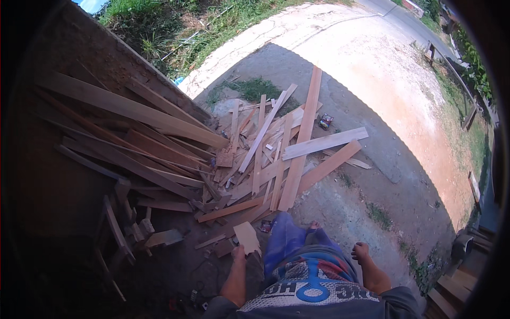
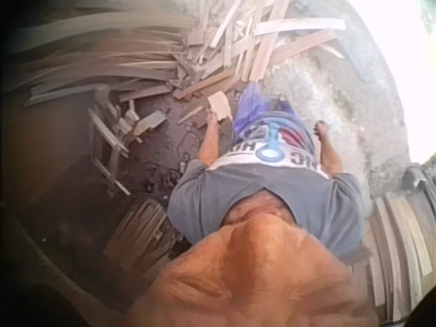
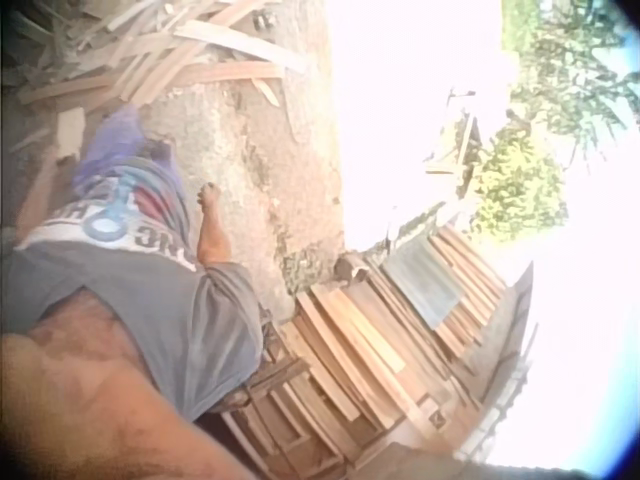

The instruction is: The person selects a thin wooden strip from a pile, measures and marks it, then fits it into a wooden frame structure. He uses a tape measure and pencil to ensure proper alignment and dimensions.

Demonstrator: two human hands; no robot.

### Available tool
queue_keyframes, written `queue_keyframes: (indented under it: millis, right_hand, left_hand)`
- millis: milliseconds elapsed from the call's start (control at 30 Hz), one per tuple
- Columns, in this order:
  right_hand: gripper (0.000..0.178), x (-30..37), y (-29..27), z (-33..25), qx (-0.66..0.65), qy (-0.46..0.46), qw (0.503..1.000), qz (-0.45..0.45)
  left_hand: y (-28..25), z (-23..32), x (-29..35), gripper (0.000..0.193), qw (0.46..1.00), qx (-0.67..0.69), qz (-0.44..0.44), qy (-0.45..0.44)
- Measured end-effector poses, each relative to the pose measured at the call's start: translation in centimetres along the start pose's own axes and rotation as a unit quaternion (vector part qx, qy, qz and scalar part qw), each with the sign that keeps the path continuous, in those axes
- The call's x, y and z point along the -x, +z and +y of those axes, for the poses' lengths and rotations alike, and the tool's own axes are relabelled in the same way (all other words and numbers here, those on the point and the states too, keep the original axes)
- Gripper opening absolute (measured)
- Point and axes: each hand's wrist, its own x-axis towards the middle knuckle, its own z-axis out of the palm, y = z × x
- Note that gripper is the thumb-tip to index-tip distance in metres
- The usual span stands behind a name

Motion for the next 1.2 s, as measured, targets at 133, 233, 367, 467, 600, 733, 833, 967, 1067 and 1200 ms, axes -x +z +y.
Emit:
queue_keyframes:
  millis: [133,233,367,467,600,733,833,967,1067,1200]
  right_hand:
    - [0.044,-3.6,-2.8,-3.0,-0.035,-0.013,0.999,0.017]
    - [0.045,-3.9,-3.3,-8.8,-0.035,-0.032,0.999,0.008]
    - [0.051,-4.6,-3.5,-16.6,-0.016,-0.092,0.995,-0.032]
    - [0.048,-5.2,-5.8,-21.2,0.018,-0.091,0.994,-0.054]
    - [0.050,-6.4,-12.2,-25.4,0.087,-0.064,0.994,-0.031]
    - [0.051,-10.4,-18.7,-28.1,0.015,-0.021,1.000,0.000]
    - [0.048,-12.6,-22.2,-32.0,0.072,-0.029,0.997,0.025]
    - [0.046,-16.7,-27.0,-39.4,0.219,-0.084,0.972,-0.018]
    - [0.045,-24.1,-32.6,-45.2,0.298,-0.122,0.946,-0.042]
    - [0.043,-32.4,-38.2,-57.5,0.245,-0.113,0.962,-0.033]
  left_hand:
    - [5.4,-0.6,1.4,0.023,0.999,-0.032,-0.035,-0.018]
    - [10.4,-1.2,2.1,0.021,0.995,-0.027,-0.070,-0.063]
    - [18.5,-0.2,2.6,0.020,0.993,-0.062,-0.071,-0.077]
    - [24.7,1.6,4.0,0.021,0.991,0.030,-0.095,-0.094]
    - [31.0,2.5,2.7,0.025,0.990,0.046,-0.103,-0.082]
    - [36.4,5.7,3.2,0.033,0.993,0.029,-0.087,-0.070]
    - [41.0,8.3,3.3,0.026,0.994,0.050,-0.066,-0.069]
    - [47.8,8.6,2.0,0.025,0.987,0.138,-0.075,-0.037]
    - [53.4,6.5,1.9,0.027,0.985,0.167,-0.047,-0.012]
    - [64.1,3.0,3.2,0.028,0.980,0.184,0.062,-0.039]
